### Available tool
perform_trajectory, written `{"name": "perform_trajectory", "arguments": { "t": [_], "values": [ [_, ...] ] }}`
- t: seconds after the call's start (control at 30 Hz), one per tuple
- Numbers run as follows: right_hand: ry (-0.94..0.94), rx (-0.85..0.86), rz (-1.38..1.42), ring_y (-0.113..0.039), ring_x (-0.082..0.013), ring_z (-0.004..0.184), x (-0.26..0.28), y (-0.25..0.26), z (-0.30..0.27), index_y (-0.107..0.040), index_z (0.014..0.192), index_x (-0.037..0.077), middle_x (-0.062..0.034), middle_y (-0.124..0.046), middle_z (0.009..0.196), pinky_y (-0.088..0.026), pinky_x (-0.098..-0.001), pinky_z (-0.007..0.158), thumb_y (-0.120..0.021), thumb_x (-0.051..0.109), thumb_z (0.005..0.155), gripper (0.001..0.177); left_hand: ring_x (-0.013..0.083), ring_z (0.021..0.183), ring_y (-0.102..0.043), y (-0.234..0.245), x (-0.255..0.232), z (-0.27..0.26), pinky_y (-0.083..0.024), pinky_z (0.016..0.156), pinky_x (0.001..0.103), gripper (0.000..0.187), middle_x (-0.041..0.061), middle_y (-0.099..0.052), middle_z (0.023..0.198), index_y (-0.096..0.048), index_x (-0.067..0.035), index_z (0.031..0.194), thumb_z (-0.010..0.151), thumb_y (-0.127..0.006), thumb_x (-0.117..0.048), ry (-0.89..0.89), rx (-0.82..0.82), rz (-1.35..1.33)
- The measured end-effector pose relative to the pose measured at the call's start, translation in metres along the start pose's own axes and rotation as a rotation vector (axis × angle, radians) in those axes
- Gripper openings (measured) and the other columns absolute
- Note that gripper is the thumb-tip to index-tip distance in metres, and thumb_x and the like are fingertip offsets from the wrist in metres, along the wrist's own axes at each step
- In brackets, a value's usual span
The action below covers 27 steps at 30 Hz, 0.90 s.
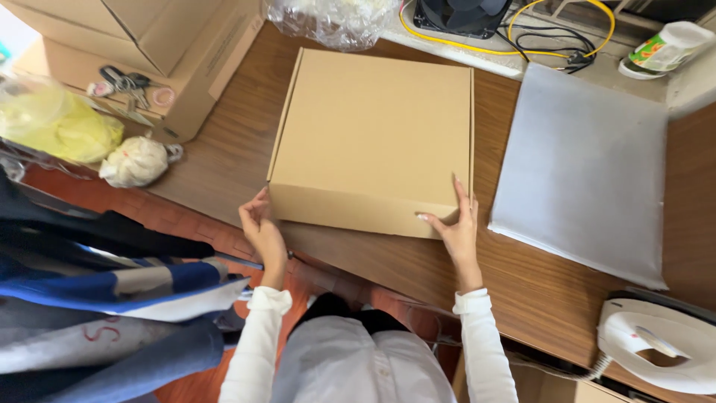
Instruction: The person removes a shirt from a hanger on a rack, inserts it into a protective plastic bag, and then places the bagged shirt into a cardboard box.
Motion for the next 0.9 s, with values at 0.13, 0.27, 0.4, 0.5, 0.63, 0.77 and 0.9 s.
{"name": "perform_trajectory", "arguments": {
  "t": [0.13,0.27,0.4,0.5,0.63,0.77,0.9],
  "values": [
    [-0.007,-0.070,-0.013,-0.035,-0.0420,0.120,-0.015,-0.014,0.003,-0.036,0.131,0.023,-0.0237,-0.031,0.128,-0.026,-0.0513,0.100,-0.083,0.023,0.052,0.091,0.0249,0.108,-0.049,-0.013,0.044,0.037,-0.039,0.091,0.037,0.012,0.014,-0.051,0.112,-0.041,-0.007,0.103,0.094,-0.033,-0.008,0.071,-0.001,0.084],
    [-0.114,-0.036,-0.102,-0.038,-0.0424,0.117,-0.006,-0.010,-0.001,-0.031,0.129,0.026,-0.0175,-0.031,0.130,-0.030,-0.0536,0.098,-0.079,0.025,0.060,0.084,0.0362,0.127,-0.025,-0.038,0.013,0.041,-0.019,0.105,0.046,0.066,0.024,-0.031,0.134,-0.031,-0.001,0.128,0.089,-0.034,-0.054,0.468,0.232,0.230],
    [-0.260,-0.070,0.272,-0.031,-0.0465,0.119,0.018,0.010,-0.007,0.000,0.136,0.039,-0.0303,-0.029,0.131,-0.025,-0.0545,0.100,-0.063,0.028,0.081,0.085,0.0366,0.131,-0.016,-0.044,0.009,0.052,-0.011,0.107,0.048,0.093,0.026,-0.019,0.139,-0.020,0.005,0.134,0.077,-0.050,-0.063,0.612,0.278,0.278],
    [-0.577,-0.090,0.454,-0.024,-0.0357,0.128,-0.040,0.009,0.000,-0.013,0.139,0.027,-0.0165,-0.015,0.143,-0.023,-0.0471,0.103,-0.051,0.058,0.081,0.075,0.0371,0.132,-0.006,-0.037,-0.013,0.049,-0.002,0.107,0.048,0.094,0.026,-0.011,0.141,-0.012,0.004,0.137,0.078,-0.051,-0.058,0.683,0.280,0.214],
    [-0.767,0.084,0.449,-0.024,-0.0457,0.125,0.038,0.023,-0.010,-0.011,0.140,0.013,-0.0279,-0.015,0.139,-0.023,-0.0513,0.102,-0.055,0.060,0.071,0.095,0.0466,0.126,-0.018,-0.038,-0.015,0.044,-0.035,0.089,0.061,0.073,0.025,-0.015,0.137,-0.032,0.000,0.124,0.078,-0.054,-0.052,0.728,0.286,0.005],
    [-0.662,-0.005,0.586,-0.017,-0.0471,0.127,0.066,0.038,-0.021,-0.013,0.140,0.019,-0.0250,-0.013,0.141,-0.015,-0.0574,0.099,-0.045,0.058,0.076,0.082,0.0422,0.116,-0.035,-0.040,-0.009,0.041,-0.042,0.081,0.058,0.050,0.022,-0.034,0.124,-0.041,-0.003,0.102,0.080,-0.057,-0.045,0.627,0.273,-0.041],
    [-0.524,-0.190,0.704,-0.015,-0.0421,0.130,0.062,0.057,-0.056,-0.011,0.140,0.019,-0.0249,-0.017,0.141,-0.012,-0.0562,0.100,-0.042,0.042,0.086,0.066,0.0294,0.107,-0.043,-0.053,-0.026,0.035,-0.043,0.086,0.049,0.038,0.012,-0.043,0.107,-0.038,-0.011,0.093,0.081,-0.058,-0.042,0.643,0.393,-0.224]
  ]
}}
Point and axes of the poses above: each hand's wrist, its own z-axis towards the middle knuckle, its own y-axis out of the back of the hand, x = y × z, the point moved 3 cm from there along z, towards the middle knuckle
